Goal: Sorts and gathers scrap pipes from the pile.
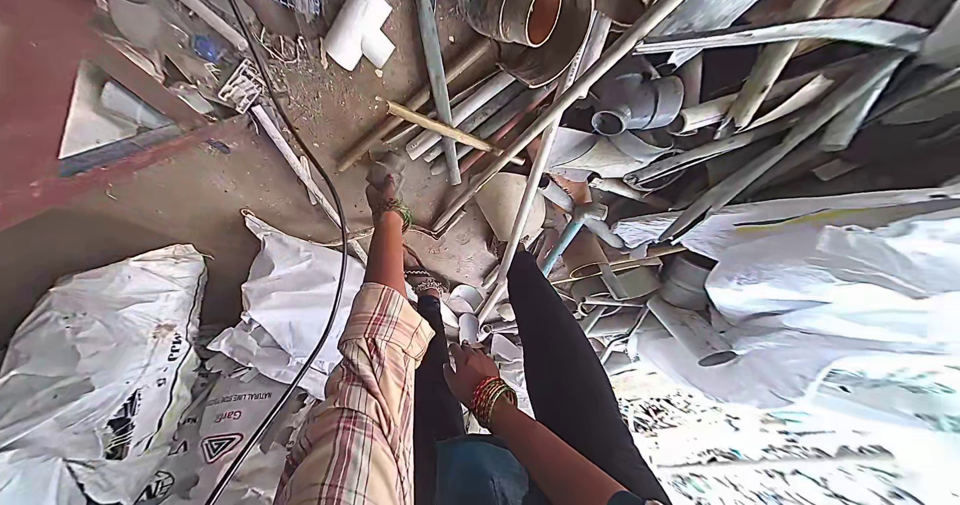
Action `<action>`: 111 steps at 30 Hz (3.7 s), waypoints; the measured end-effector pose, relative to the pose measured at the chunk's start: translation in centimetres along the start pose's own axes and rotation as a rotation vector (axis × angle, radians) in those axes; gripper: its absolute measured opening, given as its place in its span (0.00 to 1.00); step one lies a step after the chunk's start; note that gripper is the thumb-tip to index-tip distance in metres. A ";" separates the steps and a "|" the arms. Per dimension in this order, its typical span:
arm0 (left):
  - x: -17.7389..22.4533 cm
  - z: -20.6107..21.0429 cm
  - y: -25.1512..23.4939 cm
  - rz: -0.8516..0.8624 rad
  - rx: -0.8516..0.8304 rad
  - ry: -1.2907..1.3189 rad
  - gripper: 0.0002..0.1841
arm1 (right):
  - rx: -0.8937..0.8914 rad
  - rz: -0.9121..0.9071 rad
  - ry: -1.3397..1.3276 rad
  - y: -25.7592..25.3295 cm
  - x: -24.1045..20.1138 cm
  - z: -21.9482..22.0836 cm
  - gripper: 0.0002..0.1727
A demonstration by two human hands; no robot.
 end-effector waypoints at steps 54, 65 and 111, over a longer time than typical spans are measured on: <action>4.9 13.4 1.9 0.512 -0.449 -0.772 0.44 | 0.871 0.035 -0.675 1.9 16.9 -30.0 0.37; 4.1 15.1 4.1 0.366 -0.591 -0.474 0.39 | 0.949 0.118 -1.090 -2.0 12.6 -28.7 0.57; -1.0 15.7 5.8 0.143 -0.840 -0.197 0.27 | 0.609 -0.458 -1.548 -3.7 9.1 -26.5 0.26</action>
Point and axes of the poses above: each hand's wrist, its own y-axis away from the middle knuckle, its own z-axis out of the palm, x = y × z, the point moved 8 cm from there along -y, towards the middle knuckle, and after that the axes turned 12 degrees about y, right-handed, at the moved point
